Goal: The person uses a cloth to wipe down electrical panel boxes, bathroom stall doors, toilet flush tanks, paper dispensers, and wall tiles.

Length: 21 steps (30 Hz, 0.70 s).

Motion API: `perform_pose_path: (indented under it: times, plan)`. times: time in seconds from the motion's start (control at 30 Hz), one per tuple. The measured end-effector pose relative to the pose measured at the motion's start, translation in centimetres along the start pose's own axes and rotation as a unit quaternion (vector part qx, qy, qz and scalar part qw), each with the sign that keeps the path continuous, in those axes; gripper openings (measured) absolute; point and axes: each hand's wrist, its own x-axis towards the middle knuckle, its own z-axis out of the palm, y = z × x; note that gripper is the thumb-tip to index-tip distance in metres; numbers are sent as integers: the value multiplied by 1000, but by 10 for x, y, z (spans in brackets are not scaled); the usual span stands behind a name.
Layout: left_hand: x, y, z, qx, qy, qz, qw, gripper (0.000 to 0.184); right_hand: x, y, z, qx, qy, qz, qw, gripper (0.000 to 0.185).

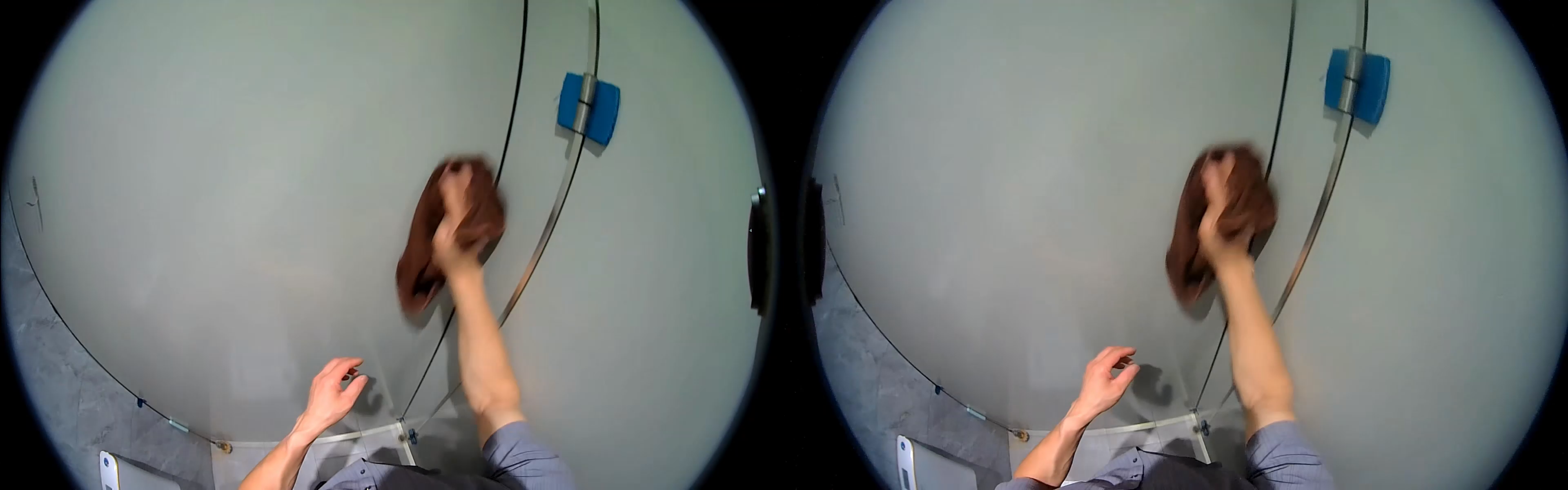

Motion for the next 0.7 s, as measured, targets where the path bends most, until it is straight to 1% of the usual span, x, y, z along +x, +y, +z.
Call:
perform_pose_path:
  times: [0.03,0.07,0.1,0.17,0.2,0.23,0.27,0.3,0.33,0.37,0.4,0.47,0.5,0.53,0.57,0.6,0.63,0.67,0.7]
  plan:
    - [7,9,-6,7,9,13,1000,30,58,3,-2,-36,49,-34,998,52]
    - [11,15,-15,15,15,25,999,30,115,-2,0,63,112,-34,991,60]
    - [17,17,-22,18,19,32,999,30,172,9,2,13,158,-49,986,59]
    - [27,19,-37,18,46,82,995,30,262,-6,5,-36,227,-58,972,51]
    - [35,20,-43,18,49,87,995,30,283,-36,8,-44,213,-49,975,46]
    - [45,20,-50,34,67,117,990,30,300,-77,18,-54,199,-38,978,42]
    - [54,20,-56,49,80,149,984,30,300,-117,24,26,106,-139,984,40]
    - [60,21,-64,51,76,161,983,30,302,-134,69,1,148,-263,953,31]
    - [66,25,-69,51,77,158,983,30,275,-175,83,19,107,-328,938,30]
    - [69,26,-75,48,74,156,984,31,245,-214,95,53,70,-404,910,27]
    - [74,25,-78,46,67,165,983,31,211,-237,127,92,98,-427,894,24]
    - [75,18,-85,115,96,230,962,30,173,-256,141,79,-48,-515,852,17]
    - [76,14,-88,113,92,236,961,30,170,-255,144,77,-122,-548,824,15]
    - [75,9,-90,112,87,245,959,30,184,-247,140,73,-111,-557,820,12]
    - [72,4,-92,111,83,251,958,29,200,-235,141,103,-59,-518,847,11]
    - [70,1,-94,107,85,253,958,29,226,-224,123,63,-71,-499,861,12]
    - [66,-2,-97,102,76,228,965,28,255,-208,98,-27,-93,-467,879,13]
    - [62,-4,-100,98,66,202,972,26,285,-179,88,-9,-3,-466,885,15]
    - [59,-8,-104,100,70,200,972,26,311,-152,68,-30,19,-417,908,17]
